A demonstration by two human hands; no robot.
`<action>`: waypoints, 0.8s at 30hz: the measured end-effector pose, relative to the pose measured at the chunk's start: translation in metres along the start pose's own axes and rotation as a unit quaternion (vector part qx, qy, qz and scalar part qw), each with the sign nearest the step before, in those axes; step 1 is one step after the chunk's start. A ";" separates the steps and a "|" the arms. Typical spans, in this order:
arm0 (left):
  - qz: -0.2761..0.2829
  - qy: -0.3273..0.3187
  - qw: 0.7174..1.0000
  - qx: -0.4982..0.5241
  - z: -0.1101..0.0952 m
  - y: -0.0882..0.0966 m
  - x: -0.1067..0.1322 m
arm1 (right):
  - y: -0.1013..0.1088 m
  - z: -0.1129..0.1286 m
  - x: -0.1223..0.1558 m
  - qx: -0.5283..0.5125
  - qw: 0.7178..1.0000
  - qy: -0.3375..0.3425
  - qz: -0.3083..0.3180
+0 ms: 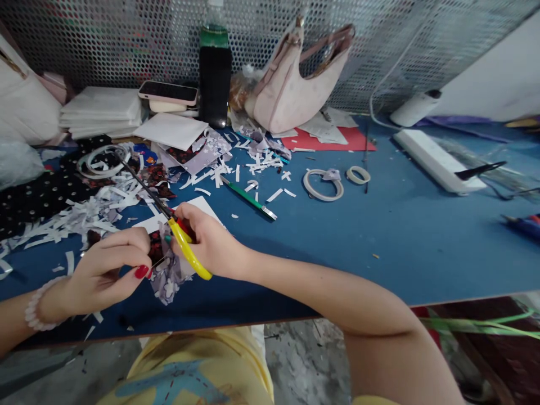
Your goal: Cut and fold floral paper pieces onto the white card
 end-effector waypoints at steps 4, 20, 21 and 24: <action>0.011 -0.001 1.000 0.009 0.000 0.000 0.001 | 0.000 -0.001 0.002 0.006 1.000 0.013 -0.003; 0.013 0.171 0.984 0.040 0.022 -0.009 0.009 | 0.006 0.006 0.004 -0.026 0.993 0.043 -0.104; 0.029 0.180 0.983 0.029 0.021 -0.012 0.010 | 0.006 0.007 0.004 -0.026 0.992 0.046 -0.111; 0.035 0.188 0.982 -0.008 0.018 -0.018 0.012 | 0.002 0.007 0.006 -0.026 0.991 0.050 -0.118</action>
Point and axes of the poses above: each hand's wrist, its own x-axis away from the middle knuckle, its own y-axis out of the back of the hand, z = x × y, the point moved 4 cm from there along -x, towards the middle knuckle, and after that the axes turned 6 degrees about z, right-handed, at the moved point
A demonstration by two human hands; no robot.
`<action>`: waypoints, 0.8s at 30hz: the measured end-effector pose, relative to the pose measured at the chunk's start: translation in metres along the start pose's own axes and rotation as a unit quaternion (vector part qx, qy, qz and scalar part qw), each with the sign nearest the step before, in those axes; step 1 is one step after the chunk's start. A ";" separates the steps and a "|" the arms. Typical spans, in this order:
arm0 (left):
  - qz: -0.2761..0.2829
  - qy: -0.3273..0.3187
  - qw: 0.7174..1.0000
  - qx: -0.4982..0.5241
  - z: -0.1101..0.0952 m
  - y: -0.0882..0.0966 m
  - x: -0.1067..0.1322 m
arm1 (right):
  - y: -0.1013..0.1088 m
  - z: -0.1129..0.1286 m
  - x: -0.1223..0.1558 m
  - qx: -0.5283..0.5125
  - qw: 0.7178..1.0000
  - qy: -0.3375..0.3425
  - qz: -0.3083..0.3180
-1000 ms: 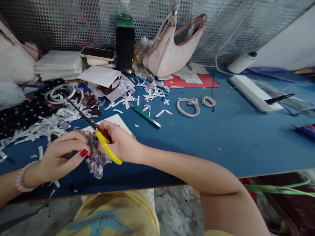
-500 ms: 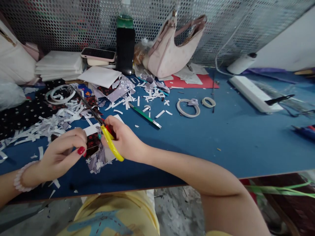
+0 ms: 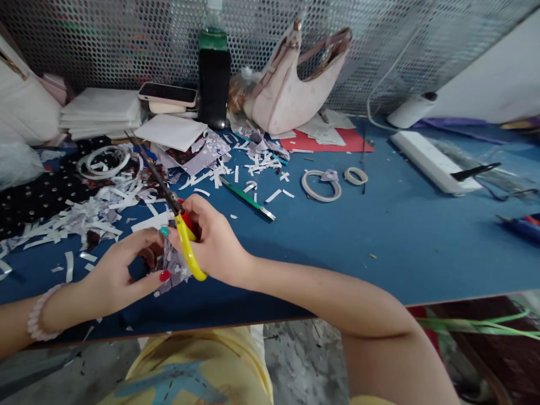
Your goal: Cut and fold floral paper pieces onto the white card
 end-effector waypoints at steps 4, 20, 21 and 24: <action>-0.043 -0.002 0.999 -0.002 -0.002 0.001 0.001 | -0.005 0.001 0.002 -0.002 1.000 0.006 0.010; -0.167 0.098 0.980 0.042 0.025 0.033 -0.012 | 0.042 0.006 -0.015 0.299 0.915 -0.027 0.270; -0.168 0.093 0.981 0.033 0.024 0.034 -0.012 | 0.043 0.008 -0.015 0.315 0.907 -0.028 0.277; -0.170 0.079 0.982 0.016 0.021 0.035 -0.012 | 0.042 0.011 -0.012 0.331 0.896 -0.047 0.291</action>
Point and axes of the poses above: each hand's wrist, its own x-axis away from the middle knuckle, its own y-axis out of the back of the hand, z = x × y, the point moved 4 cm from there along -x, towards the middle knuckle, and after that the axes turned 6 degrees about z, right-handed, at the moved point
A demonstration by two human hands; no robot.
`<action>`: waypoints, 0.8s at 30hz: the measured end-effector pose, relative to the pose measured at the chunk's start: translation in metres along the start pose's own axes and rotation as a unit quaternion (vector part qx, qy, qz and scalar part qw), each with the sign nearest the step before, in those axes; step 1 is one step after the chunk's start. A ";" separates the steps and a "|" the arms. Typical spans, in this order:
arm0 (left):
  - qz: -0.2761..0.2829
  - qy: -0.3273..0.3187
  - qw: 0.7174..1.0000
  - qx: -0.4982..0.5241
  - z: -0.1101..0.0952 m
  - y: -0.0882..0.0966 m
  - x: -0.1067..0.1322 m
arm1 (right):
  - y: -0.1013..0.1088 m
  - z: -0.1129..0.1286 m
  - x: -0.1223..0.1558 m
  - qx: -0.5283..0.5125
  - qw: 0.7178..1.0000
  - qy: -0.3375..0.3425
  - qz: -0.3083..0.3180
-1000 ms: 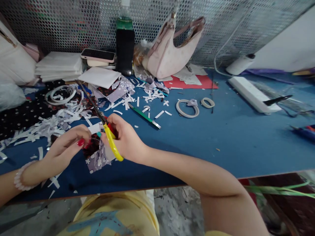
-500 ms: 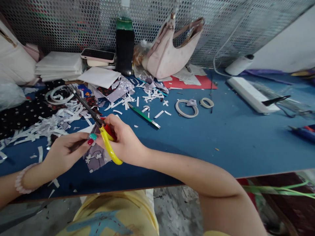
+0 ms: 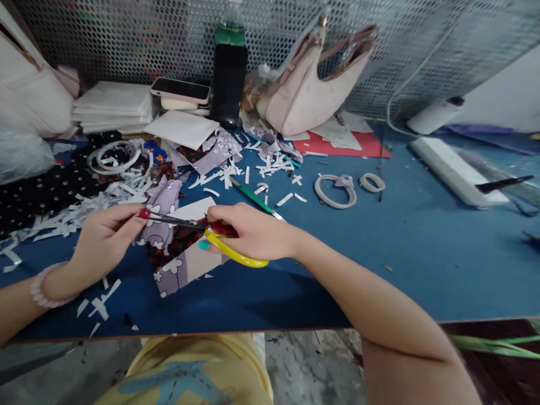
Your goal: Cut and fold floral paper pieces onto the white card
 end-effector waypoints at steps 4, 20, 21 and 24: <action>-0.007 -0.017 1.000 -0.021 -0.004 0.001 0.001 | -0.001 0.002 0.002 0.019 1.000 -0.014 -0.006; -0.035 -0.100 0.989 -0.099 -0.007 0.005 0.000 | 0.000 -0.007 0.002 0.003 0.999 -0.050 -0.003; -0.035 -0.103 0.989 -0.102 -0.007 0.005 0.000 | 0.000 -0.007 0.002 -0.005 0.999 -0.048 -0.003; -0.033 -0.111 0.988 -0.107 -0.007 0.006 0.000 | 0.000 -0.006 0.002 -0.018 0.999 -0.041 -0.002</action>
Point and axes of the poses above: each hand's wrist, its own x-axis away from the middle knuckle, its own y-axis out of the back of the hand, z = x × y, the point moved 4 cm from there along -x, towards the middle knuckle, and after that the axes turned 6 degrees about z, right-handed, at the moved point
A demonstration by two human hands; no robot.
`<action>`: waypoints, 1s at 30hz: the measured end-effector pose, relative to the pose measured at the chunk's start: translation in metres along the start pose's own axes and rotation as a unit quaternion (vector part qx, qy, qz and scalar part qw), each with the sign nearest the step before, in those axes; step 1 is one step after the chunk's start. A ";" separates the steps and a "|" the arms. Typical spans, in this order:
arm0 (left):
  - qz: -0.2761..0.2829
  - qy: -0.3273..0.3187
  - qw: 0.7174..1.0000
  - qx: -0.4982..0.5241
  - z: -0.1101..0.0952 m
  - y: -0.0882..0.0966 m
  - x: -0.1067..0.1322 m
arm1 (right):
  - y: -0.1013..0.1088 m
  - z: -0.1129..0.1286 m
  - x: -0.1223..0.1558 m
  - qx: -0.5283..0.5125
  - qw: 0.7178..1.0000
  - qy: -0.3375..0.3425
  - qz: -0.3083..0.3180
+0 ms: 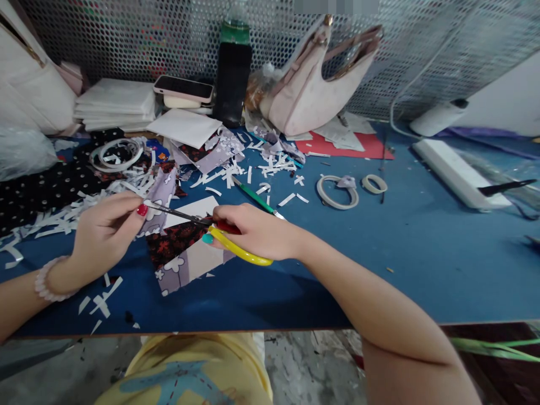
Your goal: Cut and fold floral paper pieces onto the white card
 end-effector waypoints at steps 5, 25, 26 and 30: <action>0.003 0.013 1.000 0.009 -0.001 0.000 -0.001 | -0.003 0.001 -0.002 -0.027 1.000 0.007 0.013; 0.002 0.010 1.000 0.022 -0.003 -0.001 0.000 | -0.005 0.000 -0.002 -0.059 0.998 0.009 0.019; 0.002 0.011 1.000 0.021 -0.003 -0.001 0.000 | -0.004 0.000 -0.002 -0.057 0.998 0.008 0.019; -0.002 0.011 1.000 0.013 -0.002 0.000 0.001 | -0.005 -0.001 -0.002 -0.054 0.998 0.006 0.019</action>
Point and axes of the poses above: each hand's wrist, its own x-axis away from the middle knuckle, its own y-axis out of the back of the hand, z = x × y, the point moved 4 cm from there along -x, towards the middle knuckle, and after that the axes turned 6 degrees about z, right-handed, at the moved point
